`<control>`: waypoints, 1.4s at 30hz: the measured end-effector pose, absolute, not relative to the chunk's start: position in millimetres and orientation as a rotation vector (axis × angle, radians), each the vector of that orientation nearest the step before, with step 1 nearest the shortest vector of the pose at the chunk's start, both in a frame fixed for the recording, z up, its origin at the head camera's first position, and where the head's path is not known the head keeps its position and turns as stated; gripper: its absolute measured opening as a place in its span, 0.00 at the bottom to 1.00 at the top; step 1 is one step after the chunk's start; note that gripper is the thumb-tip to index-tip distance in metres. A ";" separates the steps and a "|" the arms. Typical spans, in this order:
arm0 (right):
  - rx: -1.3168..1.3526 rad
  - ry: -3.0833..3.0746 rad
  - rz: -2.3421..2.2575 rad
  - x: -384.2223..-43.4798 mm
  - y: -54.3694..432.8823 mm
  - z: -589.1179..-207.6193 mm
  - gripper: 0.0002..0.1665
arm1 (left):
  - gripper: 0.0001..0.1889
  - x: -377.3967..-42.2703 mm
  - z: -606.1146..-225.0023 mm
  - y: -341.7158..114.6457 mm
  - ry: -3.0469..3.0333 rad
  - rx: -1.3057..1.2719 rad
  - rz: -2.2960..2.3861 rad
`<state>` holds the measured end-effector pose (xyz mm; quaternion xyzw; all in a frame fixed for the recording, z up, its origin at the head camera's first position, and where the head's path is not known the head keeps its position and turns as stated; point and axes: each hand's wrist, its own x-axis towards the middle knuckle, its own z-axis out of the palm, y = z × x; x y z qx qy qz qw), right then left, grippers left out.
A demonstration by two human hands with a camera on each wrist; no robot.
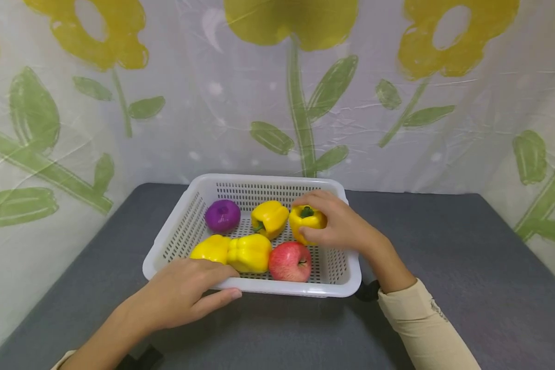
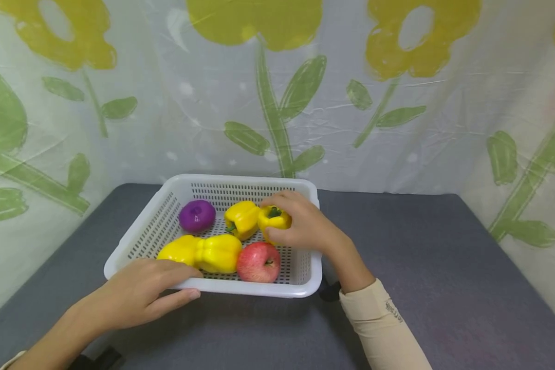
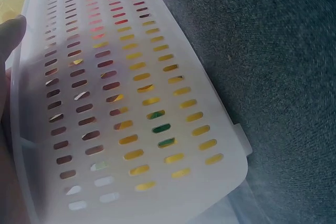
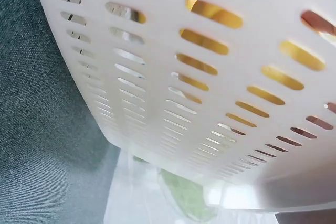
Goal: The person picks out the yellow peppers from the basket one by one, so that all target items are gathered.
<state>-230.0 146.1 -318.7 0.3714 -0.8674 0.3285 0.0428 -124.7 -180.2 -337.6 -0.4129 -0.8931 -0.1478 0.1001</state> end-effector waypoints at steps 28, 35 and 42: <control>1.161 -2.574 1.152 -233.9 145.3 -322.7 0.25 | 0.12 -125.0 -335.6 -176.3 -2.697 -1.140 -0.353; 1.138 -2.596 1.127 -233.3 143.9 -323.8 0.26 | 0.11 -123.7 -334.9 -176.6 -2.676 -1.148 -0.350; 1.118 -2.605 1.147 -231.0 145.0 -322.0 0.26 | 0.11 -124.3 -335.5 -176.1 -2.691 -1.151 -0.351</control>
